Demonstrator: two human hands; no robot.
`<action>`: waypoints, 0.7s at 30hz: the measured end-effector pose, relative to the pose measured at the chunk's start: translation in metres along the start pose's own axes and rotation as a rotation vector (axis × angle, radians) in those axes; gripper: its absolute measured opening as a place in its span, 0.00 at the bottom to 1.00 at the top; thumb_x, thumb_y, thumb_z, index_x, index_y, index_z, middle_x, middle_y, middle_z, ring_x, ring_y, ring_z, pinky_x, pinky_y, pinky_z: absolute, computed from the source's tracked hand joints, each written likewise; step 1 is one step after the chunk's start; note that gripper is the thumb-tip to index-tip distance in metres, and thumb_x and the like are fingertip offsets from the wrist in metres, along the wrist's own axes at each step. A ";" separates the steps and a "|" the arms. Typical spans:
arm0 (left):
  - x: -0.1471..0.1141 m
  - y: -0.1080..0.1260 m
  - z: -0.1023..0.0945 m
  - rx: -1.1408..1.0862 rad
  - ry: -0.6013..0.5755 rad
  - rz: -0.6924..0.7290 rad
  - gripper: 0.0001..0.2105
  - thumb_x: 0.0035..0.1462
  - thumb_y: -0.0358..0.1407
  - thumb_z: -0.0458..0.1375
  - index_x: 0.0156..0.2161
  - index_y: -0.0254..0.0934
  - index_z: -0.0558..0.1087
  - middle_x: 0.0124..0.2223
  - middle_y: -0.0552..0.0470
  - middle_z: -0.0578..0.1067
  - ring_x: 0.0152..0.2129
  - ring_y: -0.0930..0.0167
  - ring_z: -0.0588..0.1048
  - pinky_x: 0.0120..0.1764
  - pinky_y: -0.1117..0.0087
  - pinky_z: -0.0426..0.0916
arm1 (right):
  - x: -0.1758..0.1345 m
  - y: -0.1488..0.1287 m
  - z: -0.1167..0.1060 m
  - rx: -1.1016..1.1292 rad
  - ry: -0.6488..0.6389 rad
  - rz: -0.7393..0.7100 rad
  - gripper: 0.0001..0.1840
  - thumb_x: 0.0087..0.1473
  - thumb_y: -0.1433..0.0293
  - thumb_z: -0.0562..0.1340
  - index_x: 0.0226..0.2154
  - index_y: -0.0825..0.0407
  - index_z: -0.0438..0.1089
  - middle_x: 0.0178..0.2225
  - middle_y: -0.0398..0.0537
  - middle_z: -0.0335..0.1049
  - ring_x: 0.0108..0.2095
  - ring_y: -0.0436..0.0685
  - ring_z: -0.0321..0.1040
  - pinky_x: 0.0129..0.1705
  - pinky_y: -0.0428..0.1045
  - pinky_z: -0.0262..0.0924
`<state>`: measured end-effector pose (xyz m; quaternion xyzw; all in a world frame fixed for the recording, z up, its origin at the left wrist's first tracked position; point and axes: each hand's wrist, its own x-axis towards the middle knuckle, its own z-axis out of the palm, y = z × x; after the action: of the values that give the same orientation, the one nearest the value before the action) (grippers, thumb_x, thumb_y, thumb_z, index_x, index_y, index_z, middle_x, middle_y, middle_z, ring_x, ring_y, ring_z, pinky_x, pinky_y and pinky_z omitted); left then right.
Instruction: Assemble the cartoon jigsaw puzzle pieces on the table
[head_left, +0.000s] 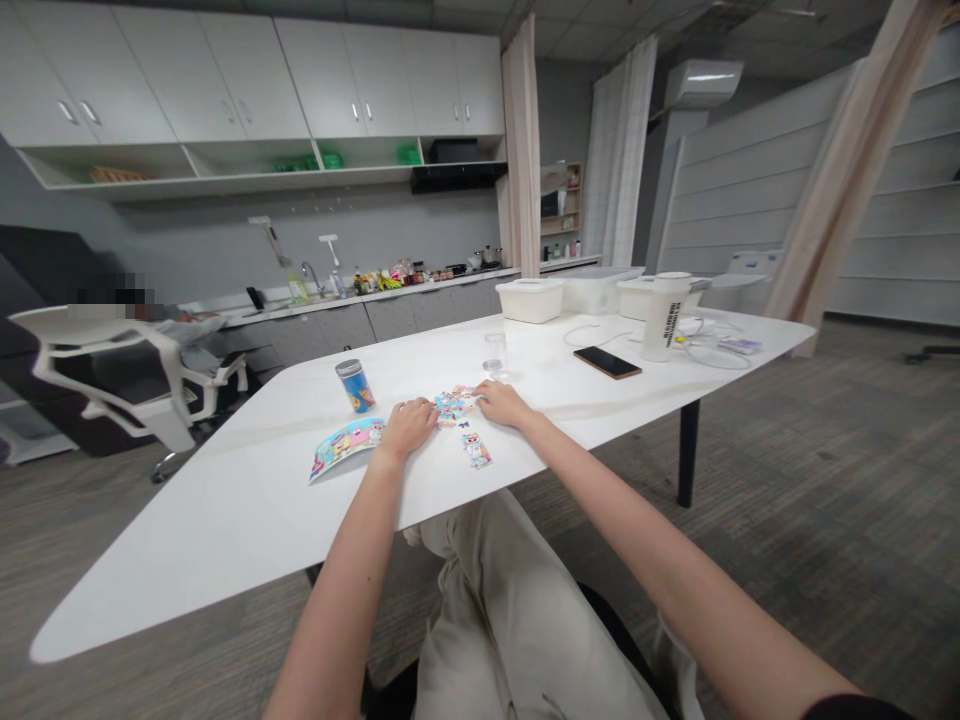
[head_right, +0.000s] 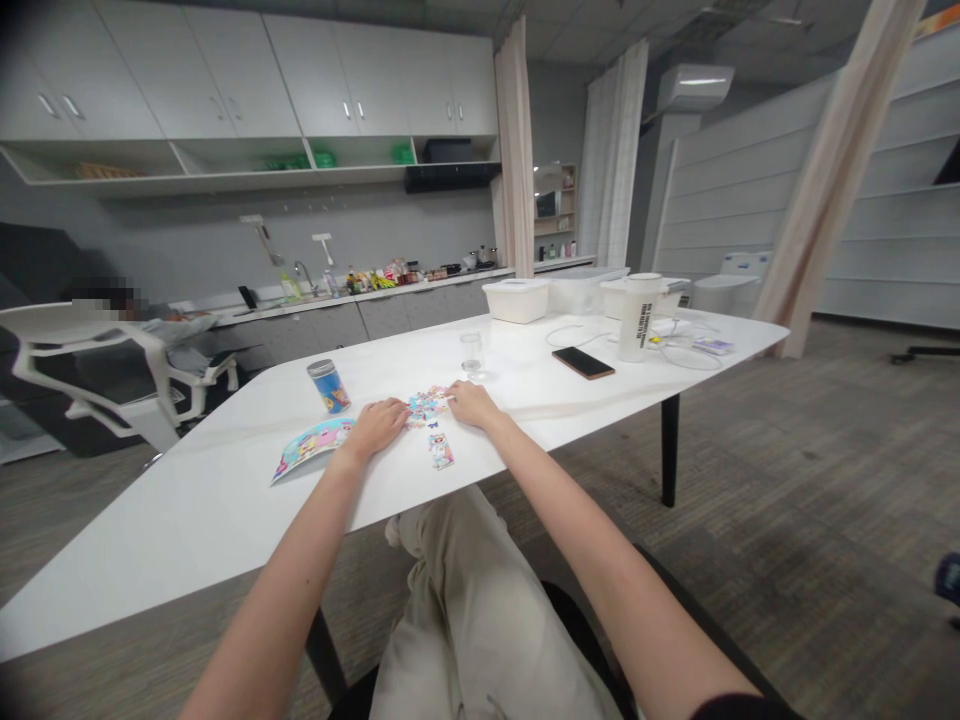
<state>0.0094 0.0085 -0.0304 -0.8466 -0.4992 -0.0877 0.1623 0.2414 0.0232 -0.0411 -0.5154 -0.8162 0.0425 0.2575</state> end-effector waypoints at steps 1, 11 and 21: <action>0.000 0.001 0.001 -0.014 -0.005 0.008 0.17 0.68 0.38 0.43 0.51 0.39 0.73 0.55 0.43 0.74 0.53 0.63 0.72 0.55 0.59 0.63 | 0.000 -0.003 0.001 0.008 -0.007 -0.037 0.18 0.63 0.71 0.54 0.53 0.50 0.72 0.57 0.51 0.68 0.59 0.58 0.63 0.61 0.53 0.54; 0.001 0.001 0.003 -0.102 -0.058 0.026 0.19 0.70 0.41 0.39 0.49 0.41 0.72 0.55 0.47 0.75 0.55 0.65 0.70 0.61 0.52 0.56 | 0.003 -0.005 0.008 -0.031 -0.084 -0.135 0.18 0.67 0.68 0.51 0.47 0.53 0.74 0.53 0.55 0.72 0.56 0.57 0.66 0.58 0.53 0.55; 0.003 0.008 0.009 -0.104 -0.072 0.085 0.19 0.70 0.42 0.41 0.60 0.44 0.63 0.63 0.48 0.68 0.62 0.66 0.63 0.63 0.53 0.54 | 0.010 -0.018 0.013 0.035 -0.195 -0.229 0.22 0.69 0.66 0.48 0.61 0.51 0.62 0.64 0.52 0.59 0.65 0.59 0.53 0.64 0.58 0.46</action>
<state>0.0179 0.0103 -0.0398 -0.8770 -0.4628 -0.0763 0.1037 0.2175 0.0265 -0.0426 -0.4078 -0.8899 0.0770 0.1894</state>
